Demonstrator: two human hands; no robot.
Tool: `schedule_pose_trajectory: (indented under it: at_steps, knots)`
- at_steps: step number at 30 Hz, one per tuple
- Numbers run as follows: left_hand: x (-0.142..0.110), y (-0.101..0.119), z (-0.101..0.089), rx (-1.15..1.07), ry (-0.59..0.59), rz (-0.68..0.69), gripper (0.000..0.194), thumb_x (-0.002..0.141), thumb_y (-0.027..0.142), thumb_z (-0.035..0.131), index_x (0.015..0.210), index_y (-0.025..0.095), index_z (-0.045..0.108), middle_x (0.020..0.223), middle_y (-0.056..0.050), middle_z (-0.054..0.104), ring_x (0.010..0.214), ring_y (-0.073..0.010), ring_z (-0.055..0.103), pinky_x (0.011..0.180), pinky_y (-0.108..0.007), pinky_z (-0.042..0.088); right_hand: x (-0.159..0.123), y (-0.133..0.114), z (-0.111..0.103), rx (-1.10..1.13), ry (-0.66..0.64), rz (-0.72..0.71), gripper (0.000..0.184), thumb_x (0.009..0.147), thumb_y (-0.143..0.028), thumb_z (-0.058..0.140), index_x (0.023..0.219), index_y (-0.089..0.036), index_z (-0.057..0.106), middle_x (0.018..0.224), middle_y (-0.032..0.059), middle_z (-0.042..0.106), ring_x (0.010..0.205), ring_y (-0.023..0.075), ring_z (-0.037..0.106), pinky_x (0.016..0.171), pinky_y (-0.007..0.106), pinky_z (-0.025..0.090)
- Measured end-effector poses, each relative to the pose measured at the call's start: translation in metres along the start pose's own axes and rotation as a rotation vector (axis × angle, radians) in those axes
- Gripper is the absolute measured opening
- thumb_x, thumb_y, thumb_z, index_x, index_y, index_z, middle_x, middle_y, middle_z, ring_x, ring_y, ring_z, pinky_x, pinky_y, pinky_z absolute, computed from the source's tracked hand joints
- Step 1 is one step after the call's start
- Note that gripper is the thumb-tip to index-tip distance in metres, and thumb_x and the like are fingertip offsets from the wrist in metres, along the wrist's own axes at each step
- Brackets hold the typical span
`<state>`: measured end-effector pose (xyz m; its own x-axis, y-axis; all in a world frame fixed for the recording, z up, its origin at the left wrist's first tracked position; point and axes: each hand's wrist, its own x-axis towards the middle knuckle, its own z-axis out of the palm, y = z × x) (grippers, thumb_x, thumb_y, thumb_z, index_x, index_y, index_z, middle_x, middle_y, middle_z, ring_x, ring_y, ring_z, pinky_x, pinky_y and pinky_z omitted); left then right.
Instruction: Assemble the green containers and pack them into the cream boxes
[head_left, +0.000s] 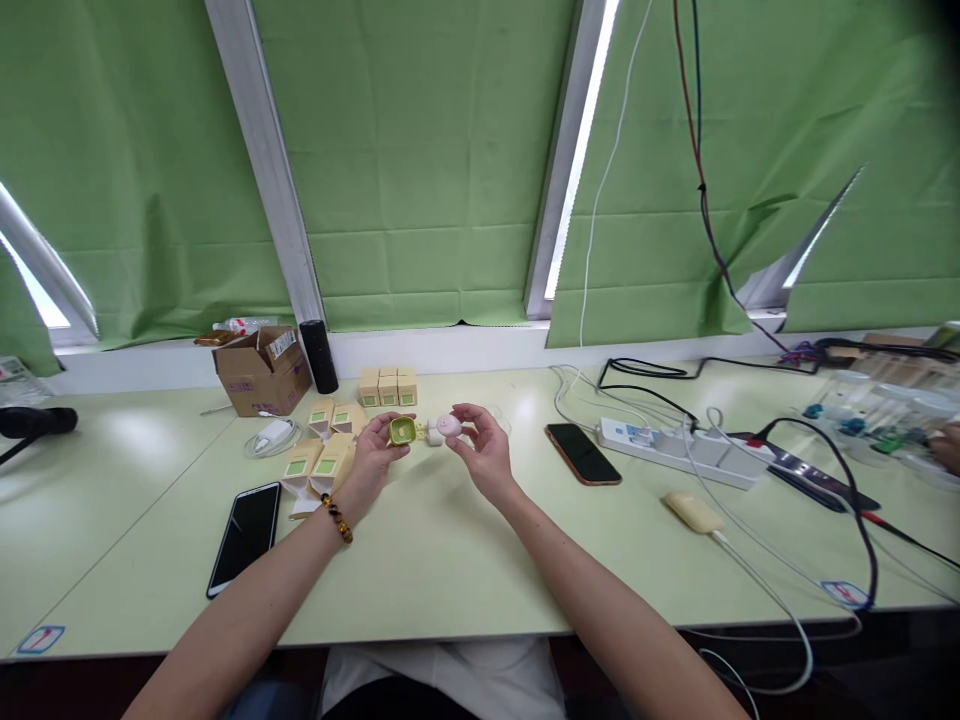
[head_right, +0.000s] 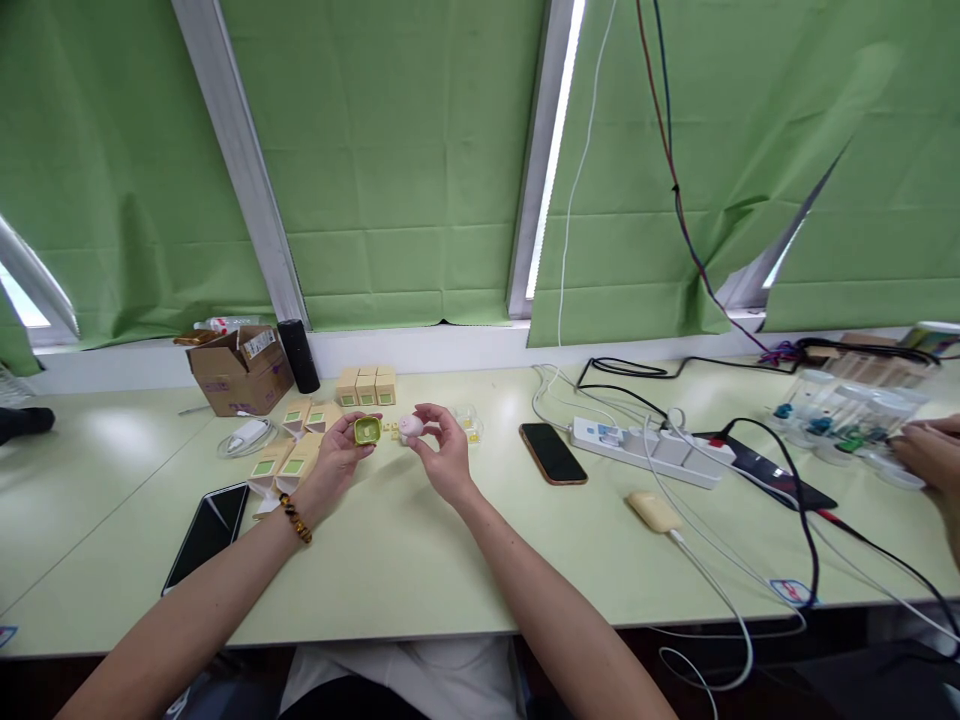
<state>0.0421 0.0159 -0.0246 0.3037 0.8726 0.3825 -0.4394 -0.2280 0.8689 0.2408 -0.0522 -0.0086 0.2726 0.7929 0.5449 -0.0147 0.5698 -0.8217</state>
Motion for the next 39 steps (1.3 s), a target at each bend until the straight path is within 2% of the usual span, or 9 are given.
schedule_pose_trajectory:
  at_steps: [2, 6, 8, 11, 19, 25, 31, 39]
  knots:
    - [0.000, -0.001, -0.001, 0.002, -0.001, 0.000, 0.057, 0.063, 0.011, 0.090, 0.113, 0.021, 0.063, 0.131, -0.010, 0.073, 0.111, -0.0223, 0.069, 0.088, -0.032, 0.052, -0.002, 0.001, 0.001, 0.145, -0.019, 0.073, 0.046, 0.073, -0.032, 0.086, 0.114, -0.026, 0.066, 0.112, 0.0063, 0.069, 0.105, 0.0238, 0.064, 0.087, 0.038, 0.058]
    - [-0.001, 0.000, 0.000, 0.027, 0.011, -0.014, 0.058, 0.062, 0.011, 0.089, 0.113, 0.021, 0.063, 0.130, -0.011, 0.074, 0.109, -0.0221, 0.069, 0.085, -0.031, 0.051, -0.003, 0.005, 0.002, 0.407, -0.102, 0.288, 0.057, 0.075, -0.043, 0.086, 0.124, -0.027, 0.062, 0.100, 0.0038, 0.072, 0.083, 0.0209, 0.067, 0.073, 0.036, 0.058]
    - [-0.001, 0.000, 0.001, 0.039, 0.016, -0.023, 0.059, 0.062, 0.011, 0.089, 0.113, 0.022, 0.062, 0.130, -0.010, 0.074, 0.106, -0.0213, 0.068, 0.083, -0.030, 0.051, -0.002, 0.007, 0.002, 0.496, -0.124, 0.367, 0.058, 0.077, -0.044, 0.084, 0.126, -0.027, 0.060, 0.095, 0.0037, 0.074, 0.080, 0.0205, 0.069, 0.072, 0.035, 0.056]
    - [-0.001, 0.000, 0.001, 0.039, 0.019, -0.029, 0.059, 0.062, 0.011, 0.089, 0.114, 0.021, 0.062, 0.129, -0.011, 0.074, 0.106, -0.0205, 0.069, 0.083, -0.029, 0.051, -0.001, 0.009, 0.002, 0.548, -0.138, 0.408, 0.053, 0.081, -0.047, 0.081, 0.124, -0.027, 0.059, 0.092, 0.0053, 0.077, 0.079, 0.0209, 0.071, 0.073, 0.035, 0.056]
    - [-0.002, -0.001, 0.003, 0.097, 0.018, 0.009, 0.057, 0.064, 0.018, 0.092, 0.115, 0.020, 0.065, 0.126, -0.012, 0.075, 0.113, -0.0246, 0.070, 0.089, -0.034, 0.054, 0.001, 0.015, 0.001, 0.572, -0.168, 0.418, 0.040, 0.088, -0.052, 0.074, 0.114, -0.024, 0.061, 0.089, 0.0087, 0.080, 0.073, 0.0223, 0.072, 0.070, 0.037, 0.056]
    - [-0.002, -0.004, 0.004, 0.299, 0.033, 0.068, 0.054, 0.065, 0.020, 0.091, 0.115, 0.018, 0.069, 0.126, -0.013, 0.074, 0.115, -0.0275, 0.069, 0.096, -0.038, 0.054, -0.001, 0.013, 0.001, 0.539, -0.144, 0.435, 0.047, 0.083, -0.056, 0.080, 0.112, -0.023, 0.064, 0.090, 0.0085, 0.079, 0.072, 0.0217, 0.071, 0.068, 0.036, 0.056]
    - [-0.003, -0.009, 0.001, 0.531, 0.030, 0.172, 0.050, 0.070, 0.016, 0.083, 0.119, 0.020, 0.073, 0.128, -0.011, 0.073, 0.116, -0.0268, 0.068, 0.099, -0.039, 0.051, -0.002, 0.018, 0.003, 0.384, -0.067, 0.292, 0.055, 0.066, -0.037, 0.096, 0.113, -0.024, 0.069, 0.093, 0.0028, 0.076, 0.081, 0.0181, 0.068, 0.068, 0.030, 0.056]
    - [-0.009, -0.006, 0.003, 0.738, -0.023, 0.273, 0.048, 0.078, 0.013, 0.077, 0.123, 0.027, 0.075, 0.129, -0.009, 0.070, 0.121, -0.0263, 0.063, 0.101, -0.040, 0.049, -0.002, 0.025, 0.007, 0.149, -0.061, 0.203, 0.043, 0.069, -0.045, 0.092, 0.100, -0.020, 0.075, 0.093, 0.0059, 0.076, 0.080, 0.0190, 0.068, 0.067, 0.033, 0.060]
